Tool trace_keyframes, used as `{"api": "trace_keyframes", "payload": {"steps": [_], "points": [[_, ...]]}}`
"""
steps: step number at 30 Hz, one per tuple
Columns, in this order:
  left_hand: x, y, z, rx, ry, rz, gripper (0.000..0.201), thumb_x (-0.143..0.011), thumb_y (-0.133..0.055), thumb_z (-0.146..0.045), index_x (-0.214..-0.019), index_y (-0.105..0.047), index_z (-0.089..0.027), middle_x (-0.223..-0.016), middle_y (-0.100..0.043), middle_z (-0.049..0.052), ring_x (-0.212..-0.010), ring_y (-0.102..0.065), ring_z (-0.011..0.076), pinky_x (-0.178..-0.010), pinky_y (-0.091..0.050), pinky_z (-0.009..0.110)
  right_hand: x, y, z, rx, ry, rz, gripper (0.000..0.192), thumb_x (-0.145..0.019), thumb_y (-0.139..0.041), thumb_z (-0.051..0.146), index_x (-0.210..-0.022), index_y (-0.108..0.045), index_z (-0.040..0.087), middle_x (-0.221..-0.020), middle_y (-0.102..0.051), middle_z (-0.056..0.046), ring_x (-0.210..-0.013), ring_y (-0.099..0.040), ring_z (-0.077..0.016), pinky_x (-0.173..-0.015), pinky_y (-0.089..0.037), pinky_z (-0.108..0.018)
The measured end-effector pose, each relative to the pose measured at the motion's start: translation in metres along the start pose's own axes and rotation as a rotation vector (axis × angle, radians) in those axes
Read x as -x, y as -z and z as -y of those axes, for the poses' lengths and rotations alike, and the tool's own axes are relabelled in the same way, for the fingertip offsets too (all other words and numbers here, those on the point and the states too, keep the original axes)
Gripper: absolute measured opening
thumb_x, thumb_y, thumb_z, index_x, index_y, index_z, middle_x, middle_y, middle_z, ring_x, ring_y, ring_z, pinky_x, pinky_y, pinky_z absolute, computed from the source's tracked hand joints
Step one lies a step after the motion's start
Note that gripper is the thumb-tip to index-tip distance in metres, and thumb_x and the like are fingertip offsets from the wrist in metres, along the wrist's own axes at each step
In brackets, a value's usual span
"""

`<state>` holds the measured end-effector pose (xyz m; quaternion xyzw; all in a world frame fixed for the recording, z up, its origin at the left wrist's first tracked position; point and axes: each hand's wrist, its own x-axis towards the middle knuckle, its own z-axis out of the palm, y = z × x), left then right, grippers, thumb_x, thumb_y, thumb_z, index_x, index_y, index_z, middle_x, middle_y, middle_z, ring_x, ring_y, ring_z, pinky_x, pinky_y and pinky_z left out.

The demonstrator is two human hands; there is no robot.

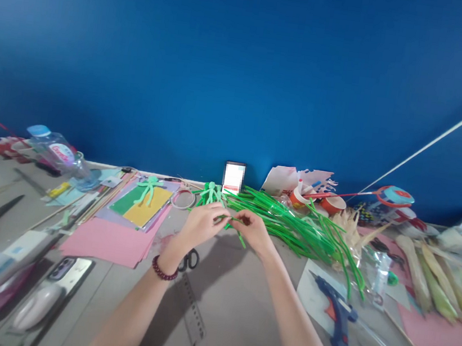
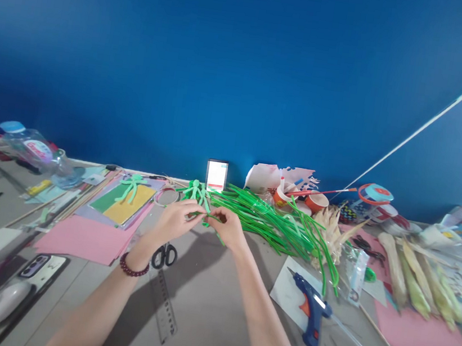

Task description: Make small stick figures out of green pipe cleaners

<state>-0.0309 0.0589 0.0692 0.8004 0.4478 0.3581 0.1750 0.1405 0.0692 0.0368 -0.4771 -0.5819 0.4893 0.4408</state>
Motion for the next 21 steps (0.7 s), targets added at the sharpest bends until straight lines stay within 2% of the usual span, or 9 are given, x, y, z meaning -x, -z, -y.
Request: {"api": "trace_keyframes", "payload": {"steps": [3, 6, 9, 14, 18, 21], "points": [[-0.002, 0.003, -0.002, 0.171, 0.028, -0.015, 0.017, -0.081, -0.053, -0.026, -0.075, -0.069, -0.022, -0.069, -0.062, 0.003, -0.062, -0.054, 0.0149, -0.052, -0.034, 0.023, 0.002, -0.001, 0.006, -0.181, -0.062, 0.038, 0.027, -0.061, -0.074, 0.035, -0.066, -0.054, 0.018, -0.06, -0.055, 0.003, -0.054, -0.046, -0.0095, -0.052, -0.034, -0.023], [-0.003, 0.005, -0.002, 0.277, 0.05, -0.028, 0.017, -0.079, -0.055, -0.025, -0.07, -0.068, -0.021, -0.067, -0.063, 0.004, -0.064, -0.055, 0.0158, -0.051, -0.035, 0.022, 0.004, -0.002, 0.011, -0.353, -0.139, 0.092, 0.034, -0.06, -0.075, 0.038, -0.066, -0.048, 0.018, -0.055, -0.054, 0.005, -0.045, -0.038, -0.0058, -0.043, -0.027, -0.02], [-0.004, 0.005, -0.004, 0.298, 0.074, -0.032, 0.017, -0.079, -0.055, -0.025, -0.067, -0.067, -0.019, -0.066, -0.064, 0.004, -0.063, -0.056, 0.0157, -0.052, -0.037, 0.023, 0.006, -0.002, 0.015, -0.426, -0.179, 0.115, 0.039, -0.059, -0.077, 0.039, -0.065, -0.045, 0.018, -0.055, -0.055, 0.005, -0.041, -0.029, -0.0031, -0.04, -0.018, -0.019], [-0.003, 0.002, -0.004, 0.322, 0.126, -0.019, 0.017, -0.078, -0.055, -0.025, -0.069, -0.066, -0.017, -0.065, -0.064, 0.002, -0.056, -0.053, 0.0124, -0.05, -0.037, 0.021, 0.007, -0.001, 0.02, -0.408, -0.198, 0.122, 0.038, -0.056, -0.078, 0.04, -0.065, -0.048, 0.017, -0.054, -0.051, 0.006, -0.041, -0.028, -0.0026, -0.04, -0.015, -0.019], [-0.002, 0.002, -0.003, 0.292, 0.144, 0.026, 0.015, -0.078, -0.056, -0.025, -0.077, -0.068, -0.017, -0.076, -0.068, 0.003, -0.065, -0.058, 0.013, -0.055, -0.041, 0.021, 0.006, 0.002, 0.018, -0.334, -0.194, 0.128, 0.033, -0.058, -0.076, 0.039, -0.068, -0.053, 0.017, -0.052, -0.043, 0.008, -0.041, -0.027, -0.0031, -0.039, -0.015, -0.02], [-0.002, 0.003, -0.002, 0.249, 0.118, 0.038, 0.016, -0.078, -0.056, -0.027, -0.078, -0.069, -0.017, -0.075, -0.068, 0.003, -0.065, -0.058, 0.0131, -0.057, -0.042, 0.022, 0.005, 0.003, 0.013, -0.27, -0.178, 0.125, 0.028, -0.061, -0.073, 0.038, -0.069, -0.055, 0.017, -0.05, -0.041, 0.008, -0.041, -0.027, -0.0039, -0.04, -0.015, -0.02]]}}
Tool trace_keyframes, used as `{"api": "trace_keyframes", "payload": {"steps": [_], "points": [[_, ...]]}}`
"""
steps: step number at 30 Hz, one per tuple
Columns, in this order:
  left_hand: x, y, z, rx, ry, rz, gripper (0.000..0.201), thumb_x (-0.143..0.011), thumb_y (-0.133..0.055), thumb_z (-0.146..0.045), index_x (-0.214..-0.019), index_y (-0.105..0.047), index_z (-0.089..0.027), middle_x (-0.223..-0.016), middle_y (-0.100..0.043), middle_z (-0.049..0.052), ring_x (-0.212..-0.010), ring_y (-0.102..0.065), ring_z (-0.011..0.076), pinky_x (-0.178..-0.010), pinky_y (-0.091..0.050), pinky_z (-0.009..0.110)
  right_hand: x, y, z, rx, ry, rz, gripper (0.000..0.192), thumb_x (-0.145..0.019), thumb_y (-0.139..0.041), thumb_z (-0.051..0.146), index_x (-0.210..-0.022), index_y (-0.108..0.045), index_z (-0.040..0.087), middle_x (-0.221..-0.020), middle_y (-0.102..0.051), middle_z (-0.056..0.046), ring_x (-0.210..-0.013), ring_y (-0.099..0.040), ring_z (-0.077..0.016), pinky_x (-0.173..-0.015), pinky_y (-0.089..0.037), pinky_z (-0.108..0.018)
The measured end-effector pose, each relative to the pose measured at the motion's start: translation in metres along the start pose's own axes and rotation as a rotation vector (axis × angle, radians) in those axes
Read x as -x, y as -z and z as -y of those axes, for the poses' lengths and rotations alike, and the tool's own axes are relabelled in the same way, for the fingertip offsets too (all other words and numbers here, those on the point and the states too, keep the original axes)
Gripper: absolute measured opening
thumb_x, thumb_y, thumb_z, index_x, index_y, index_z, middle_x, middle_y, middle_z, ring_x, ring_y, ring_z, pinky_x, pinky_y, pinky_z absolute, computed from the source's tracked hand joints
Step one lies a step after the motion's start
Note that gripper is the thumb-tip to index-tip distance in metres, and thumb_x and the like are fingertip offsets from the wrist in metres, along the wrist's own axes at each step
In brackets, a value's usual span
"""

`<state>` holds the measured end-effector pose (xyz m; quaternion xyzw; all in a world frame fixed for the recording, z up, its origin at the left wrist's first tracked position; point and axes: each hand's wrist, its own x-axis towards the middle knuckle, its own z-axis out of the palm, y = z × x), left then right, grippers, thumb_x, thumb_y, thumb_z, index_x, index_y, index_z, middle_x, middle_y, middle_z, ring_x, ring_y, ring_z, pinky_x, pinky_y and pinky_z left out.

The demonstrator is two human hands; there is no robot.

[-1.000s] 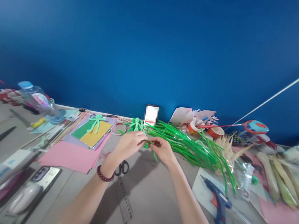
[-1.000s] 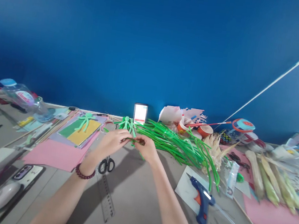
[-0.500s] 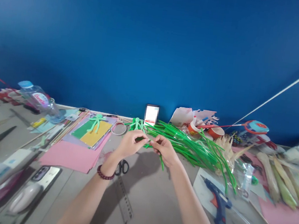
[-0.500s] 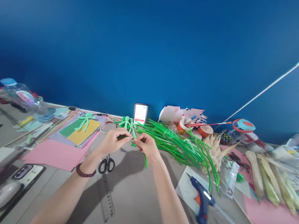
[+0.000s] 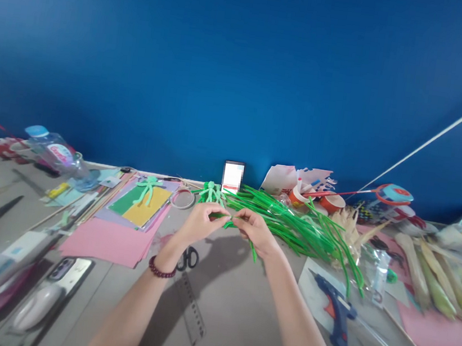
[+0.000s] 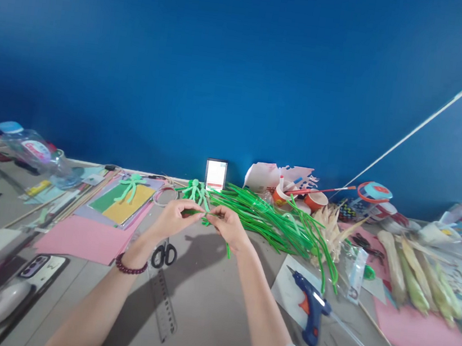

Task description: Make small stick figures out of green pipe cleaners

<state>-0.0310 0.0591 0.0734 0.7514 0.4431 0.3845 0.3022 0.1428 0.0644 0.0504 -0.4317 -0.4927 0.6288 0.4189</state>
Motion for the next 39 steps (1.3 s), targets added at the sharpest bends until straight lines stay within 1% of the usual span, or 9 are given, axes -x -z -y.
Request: {"api": "trace_keyframes", "payload": {"steps": [5, 8, 15, 23, 26, 29, 31, 35, 39], "points": [[0.0, 0.0, 0.0, -0.055, -0.046, 0.005, 0.015, -0.08, -0.055, -0.026, -0.075, -0.067, -0.017, -0.071, -0.065, 0.002, -0.062, -0.054, 0.0117, -0.057, -0.04, 0.022, 0.0, -0.001, -0.001, 0.089, 0.038, -0.013, 0.02, -0.065, -0.067, 0.033, -0.071, -0.056, 0.017, -0.052, -0.043, 0.007, -0.042, -0.03, -0.005, -0.041, -0.019, -0.021], [-0.001, -0.004, 0.0, -0.041, -0.026, -0.004, 0.015, -0.08, -0.052, -0.024, -0.074, -0.064, -0.016, -0.073, -0.063, 0.002, -0.062, -0.051, 0.0109, -0.057, -0.037, 0.022, 0.001, -0.003, 0.002, 0.212, 0.136, -0.081, 0.014, -0.069, -0.063, 0.029, -0.071, -0.056, 0.018, -0.059, -0.051, 0.004, -0.049, -0.041, -0.0081, -0.047, -0.029, -0.022], [-0.005, -0.015, 0.004, 0.197, 0.21, -0.044, 0.014, -0.073, -0.055, -0.026, -0.065, -0.058, -0.015, -0.06, -0.053, -0.003, -0.052, -0.042, 0.008, -0.05, -0.031, 0.021, 0.006, -0.007, 0.003, 0.555, 0.444, -0.212, 0.006, -0.078, -0.053, 0.024, -0.076, -0.056, 0.019, -0.073, -0.059, -0.002, -0.068, -0.053, -0.0155, -0.062, -0.04, -0.025], [-0.006, -0.014, 0.014, 0.54, 0.379, 0.021, 0.027, -0.07, -0.061, -0.036, -0.056, -0.049, -0.016, -0.042, -0.029, -0.009, -0.038, -0.024, 0.004, -0.041, -0.018, 0.019, 0.013, -0.011, 0.003, 0.869, 0.744, -0.199, 0.018, -0.086, -0.041, 0.018, -0.085, -0.058, 0.021, -0.087, -0.061, -0.007, -0.084, -0.056, -0.0187, -0.068, -0.041, -0.027], [-0.006, -0.012, 0.009, 0.39, 0.265, -0.013, 0.022, -0.074, -0.061, -0.037, -0.068, -0.059, -0.015, -0.05, -0.047, -0.005, -0.044, -0.04, 0.0068, -0.044, -0.03, 0.02, 0.012, -0.009, 0.004, 0.757, 0.652, -0.252, 0.013, -0.084, -0.045, 0.021, -0.083, -0.058, 0.02, -0.083, -0.061, -0.006, -0.077, -0.056, -0.0179, -0.061, -0.041, -0.026], [-0.004, -0.011, 0.003, 0.111, 0.006, -0.084, 0.021, -0.079, -0.059, -0.033, -0.092, -0.063, -0.017, -0.083, -0.064, 0.004, -0.069, -0.058, 0.0131, -0.057, -0.044, 0.022, 0.008, -0.004, 0.007, 0.549, 0.513, -0.272, 0.008, -0.08, -0.052, 0.026, -0.077, -0.056, 0.019, -0.077, -0.059, -0.004, -0.07, -0.055, -0.0166, -0.059, -0.04, -0.026], [-0.002, -0.011, 0.003, -0.118, -0.182, -0.136, 0.022, -0.084, -0.054, -0.029, -0.103, -0.061, -0.02, -0.096, -0.064, 0.006, -0.08, -0.06, 0.0149, -0.064, -0.046, 0.023, 0.005, -0.001, 0.008, 0.407, 0.422, -0.254, 0.011, -0.076, -0.057, 0.03, -0.073, -0.056, 0.019, -0.072, -0.058, -0.002, -0.066, -0.053, -0.0155, -0.059, -0.04, -0.026], [0.0, -0.009, 0.009, -0.563, -0.492, -0.226, 0.021, -0.088, -0.047, -0.02, -0.103, -0.062, -0.021, -0.094, -0.065, 0.006, -0.085, -0.06, 0.0164, -0.072, -0.046, 0.027, 0.002, 0.002, 0.007, 0.109, 0.149, -0.18, 0.022, -0.066, -0.067, 0.038, -0.07, -0.056, 0.018, -0.057, -0.05, 0.003, -0.046, -0.038, -0.0081, -0.043, -0.027, -0.022], [0.002, -0.009, 0.011, -0.758, -0.621, -0.244, 0.022, -0.088, -0.045, -0.015, -0.103, -0.06, -0.019, -0.093, -0.066, 0.006, -0.084, -0.061, 0.0164, -0.072, -0.045, 0.028, 0.002, 0.0, 0.005, -0.069, 0.003, -0.13, 0.029, -0.059, -0.073, 0.039, -0.067, -0.056, 0.017, -0.053, -0.048, 0.005, -0.04, -0.026, -0.0036, -0.04, -0.012, -0.021]]}}
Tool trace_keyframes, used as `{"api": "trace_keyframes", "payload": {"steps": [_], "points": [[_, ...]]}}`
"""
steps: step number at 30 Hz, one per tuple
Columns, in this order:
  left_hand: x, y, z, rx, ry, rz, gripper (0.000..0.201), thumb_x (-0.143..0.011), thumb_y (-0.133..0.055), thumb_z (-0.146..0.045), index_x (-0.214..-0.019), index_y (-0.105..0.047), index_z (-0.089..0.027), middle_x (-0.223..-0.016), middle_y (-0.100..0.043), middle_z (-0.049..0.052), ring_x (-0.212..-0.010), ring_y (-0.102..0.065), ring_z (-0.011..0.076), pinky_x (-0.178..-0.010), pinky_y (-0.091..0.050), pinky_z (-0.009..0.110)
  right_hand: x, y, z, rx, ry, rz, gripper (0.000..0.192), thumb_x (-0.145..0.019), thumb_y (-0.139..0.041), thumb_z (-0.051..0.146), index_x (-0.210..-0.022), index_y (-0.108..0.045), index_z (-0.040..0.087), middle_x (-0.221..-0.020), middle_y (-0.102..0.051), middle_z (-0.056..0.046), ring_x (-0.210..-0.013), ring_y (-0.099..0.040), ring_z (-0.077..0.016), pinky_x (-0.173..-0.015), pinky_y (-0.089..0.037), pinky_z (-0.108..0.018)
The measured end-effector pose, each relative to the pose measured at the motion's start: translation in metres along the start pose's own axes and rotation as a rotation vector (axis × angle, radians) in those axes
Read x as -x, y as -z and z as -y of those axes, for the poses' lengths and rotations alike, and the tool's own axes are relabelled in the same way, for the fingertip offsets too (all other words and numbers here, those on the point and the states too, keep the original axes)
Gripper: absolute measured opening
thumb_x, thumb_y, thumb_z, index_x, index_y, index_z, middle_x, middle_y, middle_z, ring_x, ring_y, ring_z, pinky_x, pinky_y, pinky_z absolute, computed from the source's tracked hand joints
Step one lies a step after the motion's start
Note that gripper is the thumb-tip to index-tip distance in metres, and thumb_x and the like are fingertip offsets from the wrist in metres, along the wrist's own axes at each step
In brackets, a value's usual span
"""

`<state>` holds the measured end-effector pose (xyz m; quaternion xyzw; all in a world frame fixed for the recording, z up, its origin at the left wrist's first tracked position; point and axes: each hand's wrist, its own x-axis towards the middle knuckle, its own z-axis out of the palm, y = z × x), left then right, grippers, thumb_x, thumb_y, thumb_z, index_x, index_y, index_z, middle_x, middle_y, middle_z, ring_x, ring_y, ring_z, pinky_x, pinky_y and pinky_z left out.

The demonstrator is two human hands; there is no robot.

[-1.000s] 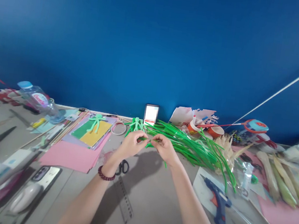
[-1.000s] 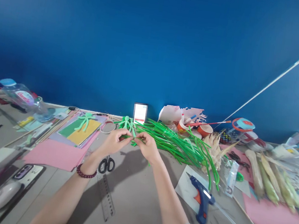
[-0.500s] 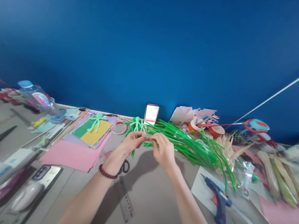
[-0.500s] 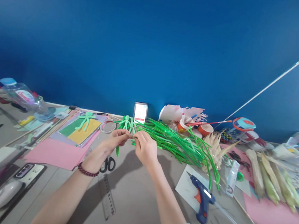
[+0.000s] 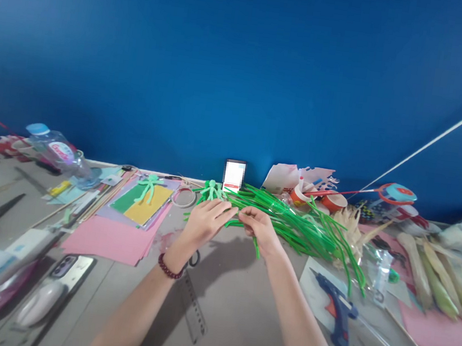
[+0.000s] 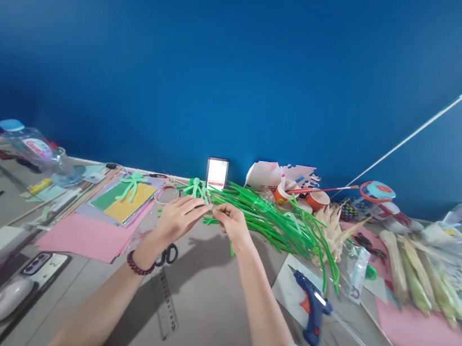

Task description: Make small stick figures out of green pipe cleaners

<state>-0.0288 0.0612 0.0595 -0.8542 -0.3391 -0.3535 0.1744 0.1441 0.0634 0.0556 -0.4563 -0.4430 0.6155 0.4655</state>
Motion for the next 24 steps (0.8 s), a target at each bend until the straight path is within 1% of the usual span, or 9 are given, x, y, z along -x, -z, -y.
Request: {"api": "trace_keyframes", "payload": {"steps": [3, 5, 8, 11, 13, 15, 19, 22, 24], "points": [[0.0, -0.001, -0.002, -0.032, -0.028, 0.023, 0.022, -0.089, -0.041, -0.014, -0.1, -0.06, -0.018, -0.09, -0.066, 0.007, -0.084, -0.06, 0.0165, -0.071, -0.045, 0.028, 0.001, 0.0, 0.001, -0.014, -0.004, 0.01, 0.03, -0.057, -0.074, 0.039, -0.067, -0.056, 0.017, -0.054, -0.051, 0.005, -0.04, -0.026, -0.0033, -0.04, -0.012, -0.02], [0.0, -0.002, -0.004, -0.019, -0.027, 0.046, 0.022, -0.088, -0.04, -0.014, -0.097, -0.059, -0.017, -0.087, -0.066, 0.007, -0.084, -0.059, 0.017, -0.071, -0.044, 0.028, 0.002, 0.0, 0.002, 0.028, 0.014, 0.003, 0.029, -0.058, -0.072, 0.039, -0.068, -0.057, 0.017, -0.056, -0.052, 0.004, -0.04, -0.028, -0.0039, -0.039, -0.015, -0.02], [-0.001, -0.003, -0.006, 0.031, 0.011, 0.083, 0.021, -0.088, -0.038, -0.014, -0.089, -0.059, -0.016, -0.08, -0.064, 0.007, -0.079, -0.057, 0.0172, -0.067, -0.042, 0.028, 0.003, -0.001, 0.003, 0.143, 0.093, -0.014, 0.025, -0.062, -0.068, 0.038, -0.071, -0.058, 0.018, -0.059, -0.055, 0.003, -0.046, -0.039, -0.0075, -0.043, -0.027, -0.021], [-0.002, -0.004, -0.009, 0.132, 0.095, 0.11, 0.021, -0.088, -0.037, -0.016, -0.08, -0.057, -0.017, -0.075, -0.06, 0.006, -0.075, -0.054, 0.017, -0.064, -0.04, 0.027, 0.005, -0.002, 0.005, 0.291, 0.248, -0.028, 0.018, -0.068, -0.064, 0.035, -0.071, -0.058, 0.018, -0.066, -0.059, 0.0, -0.06, -0.052, -0.0134, -0.056, -0.041, -0.026], [-0.003, -0.003, -0.012, 0.243, 0.176, 0.11, 0.021, -0.087, -0.038, -0.016, -0.077, -0.055, -0.017, -0.075, -0.058, 0.006, -0.075, -0.052, 0.0167, -0.065, -0.04, 0.026, 0.007, -0.003, 0.006, 0.407, 0.352, -0.044, 0.013, -0.072, -0.059, 0.031, -0.072, -0.058, 0.018, -0.071, -0.061, -0.002, -0.067, -0.055, -0.0159, -0.063, -0.043, -0.028], [-0.005, -0.003, -0.014, 0.384, 0.28, 0.106, 0.02, -0.086, -0.038, -0.017, -0.074, -0.054, -0.017, -0.073, -0.056, 0.005, -0.074, -0.051, 0.0158, -0.064, -0.039, 0.026, 0.01, -0.003, 0.008, 0.519, 0.428, -0.063, 0.01, -0.076, -0.055, 0.027, -0.075, -0.059, 0.018, -0.075, -0.062, -0.004, -0.07, -0.056, -0.0169, -0.062, -0.043, -0.027], [-0.009, -0.004, -0.015, 0.742, 0.581, 0.13, 0.02, -0.084, -0.044, -0.026, -0.069, -0.054, -0.016, -0.065, -0.052, 0.002, -0.061, -0.046, 0.0121, -0.055, -0.035, 0.023, 0.016, -0.004, 0.008, 0.748, 0.607, -0.079, 0.013, -0.081, -0.047, 0.022, -0.081, -0.06, 0.019, -0.082, -0.063, -0.006, -0.074, -0.056, -0.0182, -0.058, -0.04, -0.026], [-0.008, -0.005, -0.009, 1.074, 0.822, 0.198, 0.022, -0.078, -0.053, -0.034, -0.066, -0.053, -0.015, -0.06, -0.05, -0.001, -0.052, -0.04, 0.0087, -0.048, -0.03, 0.021, 0.018, -0.007, 0.007, 0.841, 0.724, -0.068, 0.017, -0.084, -0.043, 0.02, -0.083, -0.06, 0.021, -0.085, -0.063, -0.007, -0.084, -0.056, -0.0197, -0.067, -0.042, -0.028], [-0.007, -0.004, -0.004, 1.232, 0.91, 0.274, 0.025, -0.075, -0.056, -0.038, -0.066, -0.054, -0.015, -0.056, -0.047, -0.003, -0.047, -0.034, 0.0066, -0.045, -0.027, 0.02, 0.018, -0.008, 0.007, 0.815, 0.723, -0.063, 0.017, -0.084, -0.043, 0.02, -0.082, -0.06, 0.021, -0.086, -0.063, -0.007, -0.084, -0.056, -0.0195, -0.068, -0.042, -0.029]]}}
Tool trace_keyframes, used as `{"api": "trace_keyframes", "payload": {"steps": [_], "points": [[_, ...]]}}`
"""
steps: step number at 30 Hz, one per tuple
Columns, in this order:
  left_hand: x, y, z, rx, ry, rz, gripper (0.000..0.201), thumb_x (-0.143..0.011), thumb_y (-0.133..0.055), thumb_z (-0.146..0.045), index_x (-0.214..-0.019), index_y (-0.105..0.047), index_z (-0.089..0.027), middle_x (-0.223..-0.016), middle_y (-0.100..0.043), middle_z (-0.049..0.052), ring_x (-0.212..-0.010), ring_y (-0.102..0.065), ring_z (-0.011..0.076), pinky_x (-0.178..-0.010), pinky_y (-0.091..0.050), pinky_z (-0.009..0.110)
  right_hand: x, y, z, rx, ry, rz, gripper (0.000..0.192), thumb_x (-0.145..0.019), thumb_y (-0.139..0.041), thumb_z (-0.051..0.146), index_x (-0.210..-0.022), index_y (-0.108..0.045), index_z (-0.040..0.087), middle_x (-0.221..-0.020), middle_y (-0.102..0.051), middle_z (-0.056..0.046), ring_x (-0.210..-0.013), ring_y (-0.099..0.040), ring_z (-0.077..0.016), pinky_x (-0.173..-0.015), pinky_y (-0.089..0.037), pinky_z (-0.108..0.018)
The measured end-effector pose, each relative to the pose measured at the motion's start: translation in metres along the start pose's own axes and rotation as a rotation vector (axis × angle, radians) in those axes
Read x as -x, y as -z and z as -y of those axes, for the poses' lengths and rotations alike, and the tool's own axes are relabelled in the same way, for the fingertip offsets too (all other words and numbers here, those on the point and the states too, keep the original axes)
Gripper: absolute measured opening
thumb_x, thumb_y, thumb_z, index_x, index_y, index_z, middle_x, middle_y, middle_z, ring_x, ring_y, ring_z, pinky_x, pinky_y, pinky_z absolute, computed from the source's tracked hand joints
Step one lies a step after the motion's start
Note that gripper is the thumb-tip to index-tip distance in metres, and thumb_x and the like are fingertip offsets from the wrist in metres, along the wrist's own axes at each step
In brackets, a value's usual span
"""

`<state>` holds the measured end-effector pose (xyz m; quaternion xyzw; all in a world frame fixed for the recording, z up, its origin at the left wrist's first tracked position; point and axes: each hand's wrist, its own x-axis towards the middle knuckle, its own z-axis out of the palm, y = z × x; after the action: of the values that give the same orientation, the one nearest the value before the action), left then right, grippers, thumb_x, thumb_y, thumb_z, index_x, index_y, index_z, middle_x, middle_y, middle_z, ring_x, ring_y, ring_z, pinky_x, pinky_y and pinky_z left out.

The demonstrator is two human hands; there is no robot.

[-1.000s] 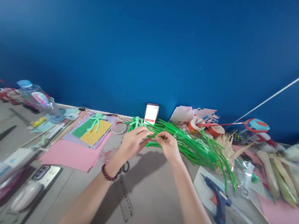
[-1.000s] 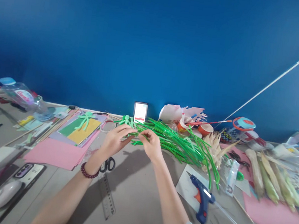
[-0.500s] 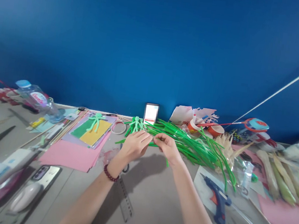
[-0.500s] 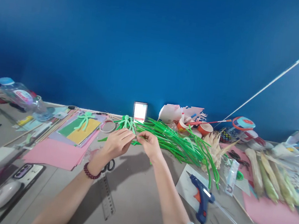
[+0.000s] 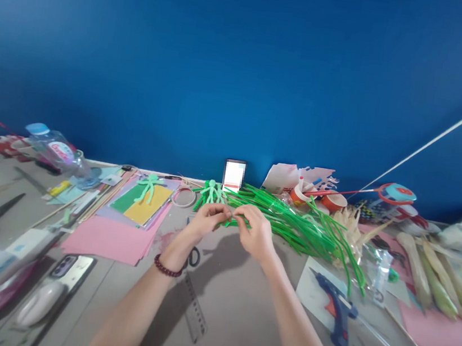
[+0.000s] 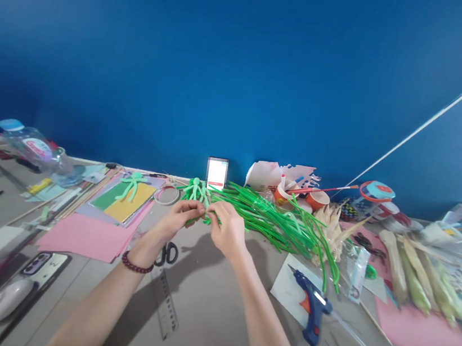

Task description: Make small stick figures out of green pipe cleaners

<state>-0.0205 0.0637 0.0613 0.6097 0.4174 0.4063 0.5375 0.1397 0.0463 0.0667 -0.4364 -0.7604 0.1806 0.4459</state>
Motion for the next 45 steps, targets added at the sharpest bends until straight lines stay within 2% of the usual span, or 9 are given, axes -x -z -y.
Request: {"api": "trace_keyframes", "payload": {"steps": [2, 5, 9, 17, 24, 27, 30, 35, 45], "points": [[0.0, 0.005, -0.002, 0.007, 0.039, 0.051, 0.028, -0.076, -0.057, -0.041, -0.065, -0.056, -0.014, -0.054, -0.045, -0.003, -0.046, -0.033, 0.0062, -0.045, -0.026, 0.02, -0.001, -0.001, 0.0, -0.079, -0.071, 0.015, 0.014, -0.083, -0.046, 0.022, -0.081, -0.06, 0.02, -0.083, -0.063, -0.006, -0.077, -0.056, -0.0185, -0.062, -0.042, -0.027], [0.002, 0.01, -0.008, -0.123, -0.04, 0.06, 0.027, -0.079, -0.055, -0.039, -0.071, -0.062, -0.014, -0.061, -0.053, 0.0, -0.054, -0.042, 0.0087, -0.05, -0.032, 0.021, -0.004, -0.001, -0.004, -0.228, -0.209, 0.028, 0.011, -0.08, -0.051, 0.026, -0.079, -0.058, 0.019, -0.078, -0.062, -0.005, -0.07, -0.056, -0.0169, -0.058, -0.042, -0.026], [0.005, 0.009, -0.016, -0.24, -0.149, 0.013, 0.021, -0.082, -0.051, -0.032, -0.089, -0.064, -0.017, -0.076, -0.063, 0.003, -0.065, -0.053, 0.0129, -0.058, -0.04, 0.022, -0.007, 0.001, -0.01, -0.348, -0.3, 0.033, 0.015, -0.078, -0.054, 0.032, -0.081, -0.058, 0.018, -0.077, -0.061, -0.003, -0.071, -0.057, -0.0171, -0.064, -0.045, -0.028], [0.01, 0.004, -0.019, -0.535, -0.372, -0.102, 0.016, -0.085, -0.042, -0.016, -0.086, -0.058, -0.019, -0.083, -0.063, 0.003, -0.073, -0.057, 0.0131, -0.065, -0.043, 0.023, -0.007, 0.0, -0.012, -0.432, -0.433, 0.031, 0.021, -0.073, -0.06, 0.037, -0.083, -0.063, 0.018, -0.08, -0.065, -0.004, -0.072, -0.058, -0.0169, -0.065, -0.045, -0.028], [0.008, 0.001, -0.009, -1.096, -0.67, -0.151, 0.011, -0.084, -0.047, -0.02, -0.088, -0.058, -0.019, -0.089, -0.064, 0.007, -0.084, -0.059, 0.0187, -0.071, -0.045, 0.029, -0.006, -0.002, -0.013, -0.534, -0.62, 0.004, 0.024, -0.066, -0.066, 0.041, -0.07, -0.062, 0.018, -0.055, -0.053, 0.002, -0.049, -0.043, -0.0102, -0.044, -0.03, -0.023], [0.006, -0.001, -0.006, -1.229, -0.775, -0.195, 0.016, -0.088, -0.042, -0.019, -0.09, -0.058, -0.018, -0.09, -0.064, 0.008, -0.087, -0.059, 0.0191, -0.077, -0.045, 0.033, -0.006, -0.003, -0.014, -0.601, -0.696, 0.007, 0.025, -0.064, -0.067, 0.042, -0.066, -0.06, 0.018, -0.049, -0.047, 0.006, -0.041, -0.032, -0.0067, -0.041, -0.022, -0.022], [0.006, -0.002, -0.004, -1.259, -0.86, -0.228, 0.021, -0.09, -0.038, -0.015, -0.095, -0.059, -0.017, -0.094, -0.066, 0.009, -0.09, -0.06, 0.0186, -0.08, -0.045, 0.033, -0.006, -0.001, -0.013, -0.637, -0.723, 0.028, 0.024, -0.064, -0.067, 0.041, -0.065, -0.059, 0.018, -0.049, -0.045, 0.006, -0.038, -0.026, -0.0053, -0.04, -0.017, -0.022], [0.008, -0.004, 0.002, -1.255, -0.989, -0.214, 0.023, -0.089, -0.041, -0.01, -0.104, -0.058, -0.016, -0.1, -0.066, 0.009, -0.093, -0.061, 0.0192, -0.08, -0.047, 0.033, -0.007, 0.003, -0.011, -0.64, -0.685, 0.051, 0.024, -0.063, -0.067, 0.041, -0.066, -0.06, 0.018, -0.049, -0.045, 0.006, -0.04, -0.027, -0.0054, -0.04, -0.017, -0.022], [0.006, -0.005, 0.007, -1.284, -0.999, -0.234, 0.024, -0.088, -0.043, -0.009, -0.107, -0.058, -0.014, -0.1, -0.067, 0.009, -0.092, -0.061, 0.0199, -0.079, -0.047, 0.033, -0.007, 0.005, -0.019, -0.655, -0.715, 0.084, 0.021, -0.064, -0.066, 0.038, -0.068, -0.06, 0.018, -0.051, -0.044, 0.006, -0.041, -0.027, -0.0057, -0.04, -0.016, -0.022]]}}
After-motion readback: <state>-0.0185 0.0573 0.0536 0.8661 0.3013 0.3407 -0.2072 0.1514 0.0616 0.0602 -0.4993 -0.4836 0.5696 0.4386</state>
